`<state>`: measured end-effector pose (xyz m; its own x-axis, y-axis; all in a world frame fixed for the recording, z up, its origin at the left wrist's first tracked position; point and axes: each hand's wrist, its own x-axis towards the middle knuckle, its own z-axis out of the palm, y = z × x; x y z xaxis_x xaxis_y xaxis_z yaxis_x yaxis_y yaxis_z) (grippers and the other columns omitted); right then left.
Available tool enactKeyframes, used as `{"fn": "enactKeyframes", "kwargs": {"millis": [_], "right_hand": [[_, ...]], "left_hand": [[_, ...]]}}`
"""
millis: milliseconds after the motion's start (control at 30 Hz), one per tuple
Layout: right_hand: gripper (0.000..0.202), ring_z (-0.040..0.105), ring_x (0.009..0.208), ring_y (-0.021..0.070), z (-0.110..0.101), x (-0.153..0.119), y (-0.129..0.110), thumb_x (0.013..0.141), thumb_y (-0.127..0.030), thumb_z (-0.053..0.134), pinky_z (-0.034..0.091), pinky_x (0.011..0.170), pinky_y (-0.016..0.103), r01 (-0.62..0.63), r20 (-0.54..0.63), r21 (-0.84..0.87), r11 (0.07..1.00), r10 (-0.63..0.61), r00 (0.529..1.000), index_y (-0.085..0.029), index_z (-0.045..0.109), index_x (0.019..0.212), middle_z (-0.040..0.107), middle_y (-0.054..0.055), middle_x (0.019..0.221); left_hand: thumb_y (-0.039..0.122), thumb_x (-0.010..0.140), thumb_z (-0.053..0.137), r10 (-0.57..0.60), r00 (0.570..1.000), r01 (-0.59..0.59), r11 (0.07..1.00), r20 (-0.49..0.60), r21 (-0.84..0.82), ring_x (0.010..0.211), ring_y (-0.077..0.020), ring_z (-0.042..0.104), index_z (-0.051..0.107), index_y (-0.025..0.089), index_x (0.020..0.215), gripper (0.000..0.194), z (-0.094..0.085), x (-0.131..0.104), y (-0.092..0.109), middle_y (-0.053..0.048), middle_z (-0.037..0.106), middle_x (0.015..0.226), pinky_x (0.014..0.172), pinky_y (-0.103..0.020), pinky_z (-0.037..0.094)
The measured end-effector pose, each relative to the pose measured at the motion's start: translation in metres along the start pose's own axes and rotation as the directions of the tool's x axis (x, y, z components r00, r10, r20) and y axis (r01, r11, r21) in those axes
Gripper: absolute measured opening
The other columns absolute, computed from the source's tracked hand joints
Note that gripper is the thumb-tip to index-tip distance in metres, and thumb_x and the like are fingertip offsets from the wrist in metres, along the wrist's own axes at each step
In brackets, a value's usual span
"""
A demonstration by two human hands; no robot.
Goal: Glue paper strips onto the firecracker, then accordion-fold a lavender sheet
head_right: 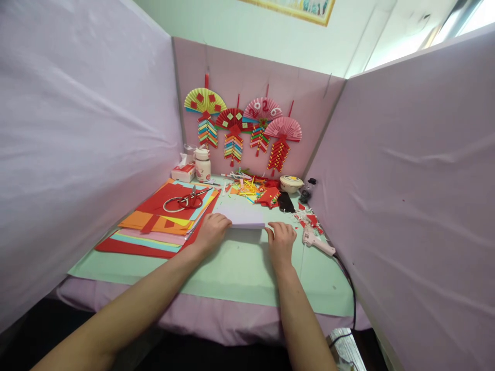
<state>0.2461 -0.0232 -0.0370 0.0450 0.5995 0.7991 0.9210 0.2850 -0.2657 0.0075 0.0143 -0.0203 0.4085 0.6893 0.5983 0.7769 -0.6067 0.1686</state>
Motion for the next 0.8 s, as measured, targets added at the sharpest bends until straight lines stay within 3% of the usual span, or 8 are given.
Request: {"fn": "enactKeyframes", "kwargs": {"millis": [133, 233, 367, 433, 500, 600, 700, 800], "right_hand": [[0.015, 0.056, 0.094, 0.0211, -0.002, 0.001, -0.003, 0.095, -0.031, 0.05, 0.03, 0.089, 0.036, -0.008, -0.127, 0.045, 0.999, 0.014, 0.992, -0.02, 0.061, 0.095, 0.066, 0.006, 0.094], [0.011, 0.058, 0.091, 0.0194, -0.003, 0.0, -0.012, 0.094, -0.025, 0.05, 0.031, 0.09, 0.037, 0.023, -0.127, 0.093, 0.995, -0.011, 0.992, -0.02, 0.06, 0.092, 0.066, 0.005, 0.09], [0.007, 0.058, 0.087, 0.0179, -0.003, -0.002, -0.028, 0.091, -0.022, 0.054, 0.031, 0.089, 0.037, 0.13, -0.108, 0.152, 0.98, -0.115, 0.988, -0.021, 0.061, 0.09, 0.065, 0.004, 0.087], [0.004, 0.058, 0.086, 0.017, -0.002, -0.003, -0.037, 0.089, -0.023, 0.057, 0.031, 0.088, 0.036, 0.199, -0.084, 0.181, 0.963, -0.186, 0.979, -0.021, 0.061, 0.09, 0.065, 0.003, 0.087], [0.008, 0.057, 0.088, 0.017, 0.0, -0.005, -0.045, 0.088, -0.027, 0.06, 0.03, 0.089, 0.036, 0.247, -0.03, 0.184, 0.951, -0.246, 0.969, -0.021, 0.061, 0.093, 0.065, 0.003, 0.09], [0.023, 0.056, 0.096, 0.0197, 0.007, -0.009, -0.054, 0.086, -0.036, 0.064, 0.028, 0.092, 0.038, 0.285, 0.058, 0.117, 0.951, -0.293, 0.954, -0.022, 0.061, 0.103, 0.065, 0.006, 0.099], [0.022, 0.055, 0.098, 0.0202, 0.014, -0.011, -0.058, 0.086, -0.036, 0.065, 0.026, 0.094, 0.039, 0.299, 0.122, 0.036, 0.954, -0.301, 0.946, -0.023, 0.063, 0.105, 0.066, 0.006, 0.102], [0.015, 0.054, 0.096, 0.0185, 0.017, -0.012, -0.057, 0.089, -0.027, 0.061, 0.025, 0.093, 0.037, 0.31, 0.186, 0.015, 0.95, -0.308, 0.933, -0.024, 0.064, 0.104, 0.067, 0.005, 0.1]], "left_hand": [[0.026, 0.095, 0.049, -0.159, 0.948, 0.085, 0.961, -0.274, -0.263, 0.09, -0.0178, 0.054, 0.066, 0.019, 0.088, 0.02, -0.009, 0.001, 0.005, -0.006, 0.06, 0.089, 0.082, -0.032, 0.043], [0.03, 0.092, 0.051, -0.408, 0.863, 0.189, 0.808, -0.299, -0.559, 0.084, -0.0158, 0.055, 0.063, 0.018, 0.089, 0.017, -0.007, 0.003, 0.006, -0.004, 0.059, 0.087, 0.077, -0.029, 0.046], [0.033, 0.082, 0.061, -0.718, 0.693, 0.405, 0.316, 0.063, -0.858, 0.071, -0.0132, 0.057, 0.057, 0.018, 0.083, 0.017, 0.004, 0.008, 0.007, 0.001, 0.06, 0.075, 0.065, -0.025, 0.046], [0.031, 0.077, 0.065, -0.736, 0.626, 0.457, 0.079, 0.257, -0.886, 0.064, -0.0113, 0.057, 0.055, 0.017, 0.081, 0.018, 0.009, 0.008, 0.011, 0.003, 0.058, 0.068, 0.058, -0.022, 0.044], [0.026, 0.074, 0.067, -0.708, 0.594, 0.47, -0.08, 0.382, -0.879, 0.062, -0.0106, 0.058, 0.055, 0.017, 0.081, 0.017, 0.011, 0.006, 0.019, 0.002, 0.059, 0.068, 0.057, -0.021, 0.045], [0.018, 0.072, 0.067, -0.618, 0.587, 0.496, -0.236, 0.523, -0.836, 0.062, -0.0106, 0.06, 0.058, 0.014, 0.082, 0.014, 0.013, 0.002, 0.033, -0.001, 0.063, 0.069, 0.059, -0.022, 0.048], [0.012, 0.071, 0.065, -0.531, 0.603, 0.513, -0.315, 0.596, -0.799, 0.06, -0.0095, 0.059, 0.06, 0.012, 0.079, 0.009, 0.014, -0.002, 0.041, -0.002, 0.063, 0.067, 0.058, -0.021, 0.048], [0.011, 0.073, 0.064, -0.525, 0.56, 0.533, -0.364, 0.641, -0.763, 0.057, -0.0073, 0.057, 0.059, 0.012, 0.076, 0.006, 0.014, -0.002, 0.04, -0.001, 0.063, 0.067, 0.053, -0.017, 0.044]]}}
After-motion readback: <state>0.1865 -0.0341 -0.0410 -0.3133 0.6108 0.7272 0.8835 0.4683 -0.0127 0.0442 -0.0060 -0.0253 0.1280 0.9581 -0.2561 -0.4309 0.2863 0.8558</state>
